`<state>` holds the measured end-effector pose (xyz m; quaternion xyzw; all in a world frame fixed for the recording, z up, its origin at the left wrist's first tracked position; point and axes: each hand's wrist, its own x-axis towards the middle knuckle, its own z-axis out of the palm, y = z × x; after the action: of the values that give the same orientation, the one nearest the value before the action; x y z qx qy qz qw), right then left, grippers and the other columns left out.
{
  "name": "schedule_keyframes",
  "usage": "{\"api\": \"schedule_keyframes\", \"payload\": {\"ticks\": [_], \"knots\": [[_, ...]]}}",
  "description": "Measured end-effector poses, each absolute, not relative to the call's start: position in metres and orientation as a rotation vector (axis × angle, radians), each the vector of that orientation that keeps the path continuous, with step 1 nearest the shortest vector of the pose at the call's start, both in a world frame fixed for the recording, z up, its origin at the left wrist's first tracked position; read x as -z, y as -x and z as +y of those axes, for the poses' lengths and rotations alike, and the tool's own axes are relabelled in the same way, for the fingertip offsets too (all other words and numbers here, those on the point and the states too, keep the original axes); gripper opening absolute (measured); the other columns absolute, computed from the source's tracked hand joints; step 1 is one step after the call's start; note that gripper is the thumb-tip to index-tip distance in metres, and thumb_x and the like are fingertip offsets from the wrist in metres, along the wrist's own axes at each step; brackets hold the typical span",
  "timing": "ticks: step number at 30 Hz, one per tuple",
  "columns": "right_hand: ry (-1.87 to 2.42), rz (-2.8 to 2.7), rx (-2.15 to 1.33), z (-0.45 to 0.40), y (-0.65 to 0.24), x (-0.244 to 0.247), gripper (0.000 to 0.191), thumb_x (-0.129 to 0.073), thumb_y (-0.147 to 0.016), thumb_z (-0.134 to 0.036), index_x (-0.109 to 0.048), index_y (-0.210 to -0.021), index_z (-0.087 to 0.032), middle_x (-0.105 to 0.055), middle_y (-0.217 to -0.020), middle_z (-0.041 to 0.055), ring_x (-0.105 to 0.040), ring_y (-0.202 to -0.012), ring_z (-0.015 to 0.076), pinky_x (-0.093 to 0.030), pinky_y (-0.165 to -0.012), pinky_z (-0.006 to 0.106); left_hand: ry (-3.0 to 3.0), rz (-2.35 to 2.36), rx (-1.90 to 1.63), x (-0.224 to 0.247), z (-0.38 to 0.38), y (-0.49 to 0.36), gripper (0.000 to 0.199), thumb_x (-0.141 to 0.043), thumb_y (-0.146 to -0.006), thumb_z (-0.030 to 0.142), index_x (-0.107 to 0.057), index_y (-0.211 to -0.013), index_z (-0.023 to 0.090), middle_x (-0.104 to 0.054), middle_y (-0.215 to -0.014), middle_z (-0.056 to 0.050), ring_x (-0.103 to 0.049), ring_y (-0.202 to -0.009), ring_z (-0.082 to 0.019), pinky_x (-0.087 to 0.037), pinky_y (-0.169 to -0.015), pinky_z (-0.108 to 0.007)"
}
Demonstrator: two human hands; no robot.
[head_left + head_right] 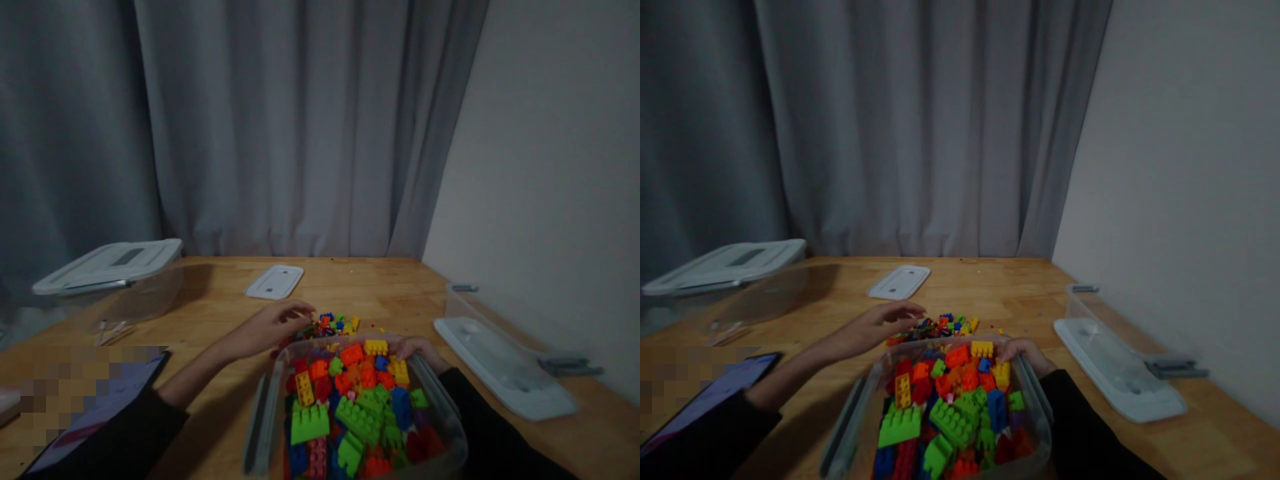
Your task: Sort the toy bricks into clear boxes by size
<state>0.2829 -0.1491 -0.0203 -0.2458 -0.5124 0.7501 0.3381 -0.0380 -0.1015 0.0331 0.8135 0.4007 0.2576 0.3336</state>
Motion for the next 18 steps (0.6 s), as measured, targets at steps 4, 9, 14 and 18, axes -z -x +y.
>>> {"api": "schedule_keyframes", "payload": {"ticks": [4,9,14,18], "knots": [[0.722,-1.256,-1.950,-0.148,-0.282,0.025,0.057,-0.052,-0.052,-0.037,-0.077,-0.100,-0.017,-0.074,-0.104,0.0134,-0.065,-0.110,0.0331,-0.045,-0.106,0.044,-2.330,1.067,-0.667,-0.034,-0.055,0.010,0.044,-0.049,-0.097,0.046,-0.066,-0.124,0.015,-0.077,-0.116,-0.012,-0.072,-0.098,-0.023,-0.056,-0.079,-0.032],[0.773,-1.250,-1.893,-0.149,-0.280,0.026,0.063,-0.048,-0.049,-0.037,-0.075,-0.102,-0.016,-0.074,-0.097,0.0146,-0.066,-0.106,0.0343,-0.048,-0.098,0.045,-2.469,1.151,-0.527,-0.018,-0.022,-0.014,0.034,-0.059,-0.087,0.027,-0.074,-0.114,0.014,-0.080,-0.109,-0.013,-0.073,-0.095,-0.024,-0.054,-0.080,-0.031],[0.761,-1.285,-1.861,-0.149,-0.279,0.024,0.069,-0.047,-0.048,-0.035,-0.075,-0.108,-0.017,-0.075,-0.099,0.0138,-0.066,-0.107,0.0342,-0.048,-0.098,0.045,-2.537,1.249,-0.366,-0.002,-0.007,-0.017,0.033,-0.065,-0.082,0.028,-0.078,-0.109,0.015,-0.082,-0.106,-0.013,-0.074,-0.091,-0.024,-0.052,-0.076,-0.028],[0.696,-1.263,-1.905,-0.149,-0.278,0.023,0.072,-0.047,-0.048,-0.034,-0.074,-0.112,-0.015,-0.075,-0.103,0.0133,-0.066,-0.109,0.0342,-0.048,-0.097,0.045,-2.562,1.271,-0.325,0.008,-0.004,-0.017,0.036,-0.063,-0.079,0.024,-0.078,-0.111,0.015,-0.082,-0.106,-0.013,-0.074,-0.091,-0.024,-0.050,-0.074,-0.028]]}}
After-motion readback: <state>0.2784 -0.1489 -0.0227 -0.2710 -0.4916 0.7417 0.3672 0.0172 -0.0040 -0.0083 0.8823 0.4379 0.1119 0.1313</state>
